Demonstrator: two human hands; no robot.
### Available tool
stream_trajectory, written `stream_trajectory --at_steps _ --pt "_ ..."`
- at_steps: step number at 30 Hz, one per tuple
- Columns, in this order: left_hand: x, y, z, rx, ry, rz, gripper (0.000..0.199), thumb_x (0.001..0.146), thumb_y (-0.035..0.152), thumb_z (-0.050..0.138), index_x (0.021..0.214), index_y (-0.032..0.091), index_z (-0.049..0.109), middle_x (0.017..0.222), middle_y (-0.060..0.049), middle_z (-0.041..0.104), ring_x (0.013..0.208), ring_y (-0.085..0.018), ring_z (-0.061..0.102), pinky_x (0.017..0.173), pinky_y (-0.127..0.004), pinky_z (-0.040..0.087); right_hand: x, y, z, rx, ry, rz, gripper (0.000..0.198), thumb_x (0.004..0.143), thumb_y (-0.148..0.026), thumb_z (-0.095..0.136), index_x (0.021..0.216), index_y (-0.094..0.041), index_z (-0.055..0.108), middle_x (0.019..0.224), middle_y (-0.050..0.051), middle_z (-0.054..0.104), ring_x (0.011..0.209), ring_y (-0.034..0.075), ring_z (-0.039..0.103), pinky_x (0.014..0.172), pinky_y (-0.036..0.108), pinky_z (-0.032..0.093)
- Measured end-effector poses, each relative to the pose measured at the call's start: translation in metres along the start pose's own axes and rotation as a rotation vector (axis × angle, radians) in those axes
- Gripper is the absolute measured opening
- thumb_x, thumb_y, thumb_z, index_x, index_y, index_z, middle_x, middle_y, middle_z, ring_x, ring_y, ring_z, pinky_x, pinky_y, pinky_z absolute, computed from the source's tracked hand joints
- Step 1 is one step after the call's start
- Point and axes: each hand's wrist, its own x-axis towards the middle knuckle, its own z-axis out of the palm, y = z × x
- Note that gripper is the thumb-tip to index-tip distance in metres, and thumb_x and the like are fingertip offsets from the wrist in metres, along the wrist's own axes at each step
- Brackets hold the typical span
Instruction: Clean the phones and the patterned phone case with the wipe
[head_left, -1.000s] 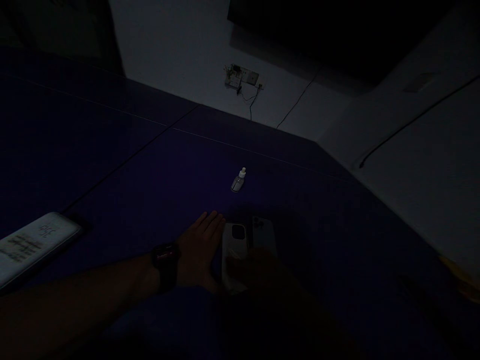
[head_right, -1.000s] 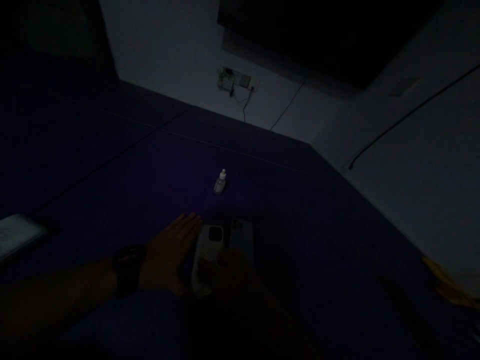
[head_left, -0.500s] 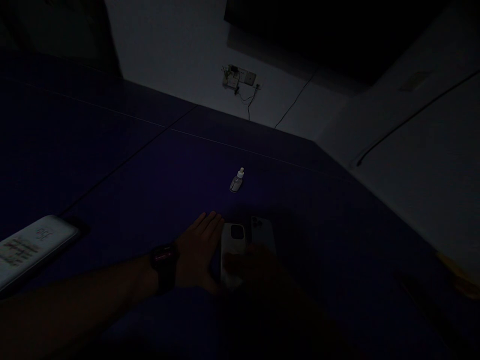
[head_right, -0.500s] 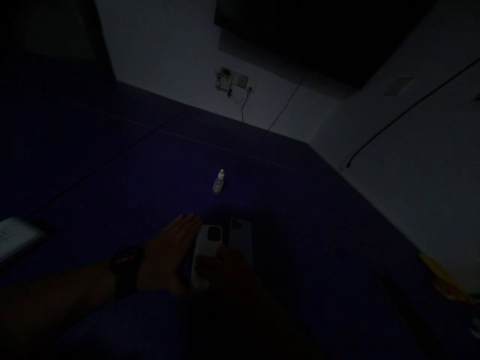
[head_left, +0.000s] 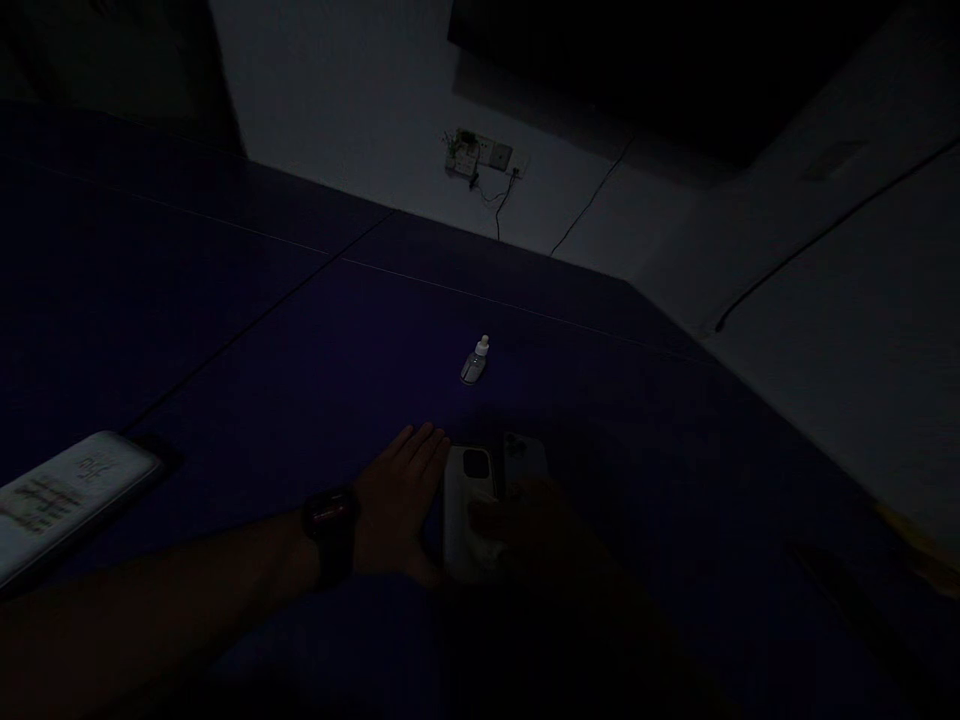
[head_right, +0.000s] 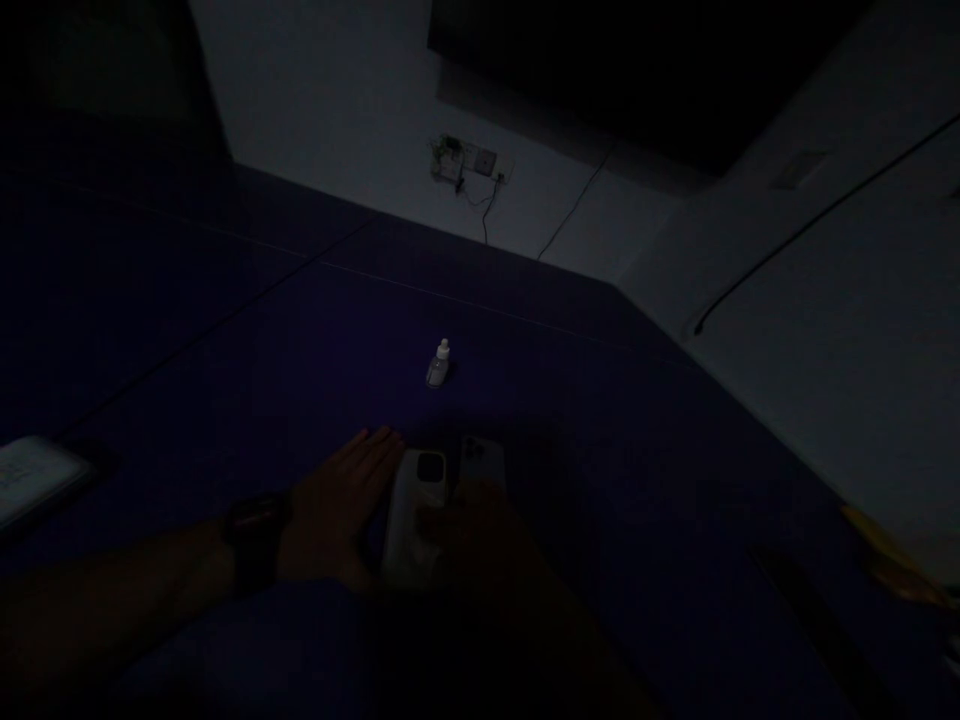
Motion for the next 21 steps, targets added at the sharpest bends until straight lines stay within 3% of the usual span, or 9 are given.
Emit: stream_trajectory --at_steps 5,8,12,15,21 --pt "0.000 0.001 0.000 0.010 -0.019 -0.008 0.131 0.059 0.087 0.059 0.150 -0.003 0.032 0.157 -0.031 0.032 0.148 -0.046 0.027 0.121 -0.059 0.019 0.004 -0.004 -0.002 0.024 -0.046 0.001 0.029 0.099 -0.036 0.060 0.122 -0.019 0.063 0.123 0.009 0.064 0.103 0.022 0.064 0.089 0.042 0.055" --pt "0.000 0.000 0.002 0.012 0.005 -0.010 0.132 0.058 0.087 0.060 0.150 -0.002 0.032 0.157 -0.031 0.033 0.147 -0.047 0.027 0.121 -0.059 0.019 0.008 -0.008 -0.003 0.027 -0.046 0.028 0.021 0.096 -0.026 0.061 0.115 -0.025 0.070 0.111 0.007 0.073 0.095 0.022 0.062 0.086 0.039 0.051" --pt "0.000 -0.001 0.002 -0.002 0.031 0.002 0.131 0.057 0.087 0.061 0.151 0.000 0.031 0.156 -0.031 0.034 0.147 -0.047 0.027 0.121 -0.060 0.020 0.006 -0.004 -0.015 0.014 -0.035 0.085 0.028 0.089 -0.016 0.062 0.113 -0.024 0.075 0.098 0.008 0.076 0.086 0.022 0.057 0.080 0.035 0.046" --pt "-0.001 0.000 0.000 0.000 0.019 0.012 0.130 0.059 0.086 0.062 0.151 -0.001 0.030 0.157 -0.031 0.033 0.147 -0.048 0.027 0.120 -0.060 0.020 0.005 -0.005 -0.019 0.013 -0.032 0.061 0.029 0.089 -0.019 0.062 0.115 -0.023 0.075 0.100 0.009 0.076 0.089 0.024 0.056 0.081 0.037 0.044" --pt "0.000 0.000 0.002 0.007 0.032 0.007 0.132 0.058 0.086 0.062 0.150 -0.002 0.030 0.156 -0.032 0.034 0.146 -0.048 0.028 0.120 -0.062 0.020 0.006 -0.009 -0.005 0.013 -0.025 0.017 0.027 0.094 -0.025 0.062 0.119 -0.028 0.071 0.116 0.006 0.073 0.096 0.023 0.057 0.086 0.039 0.047"
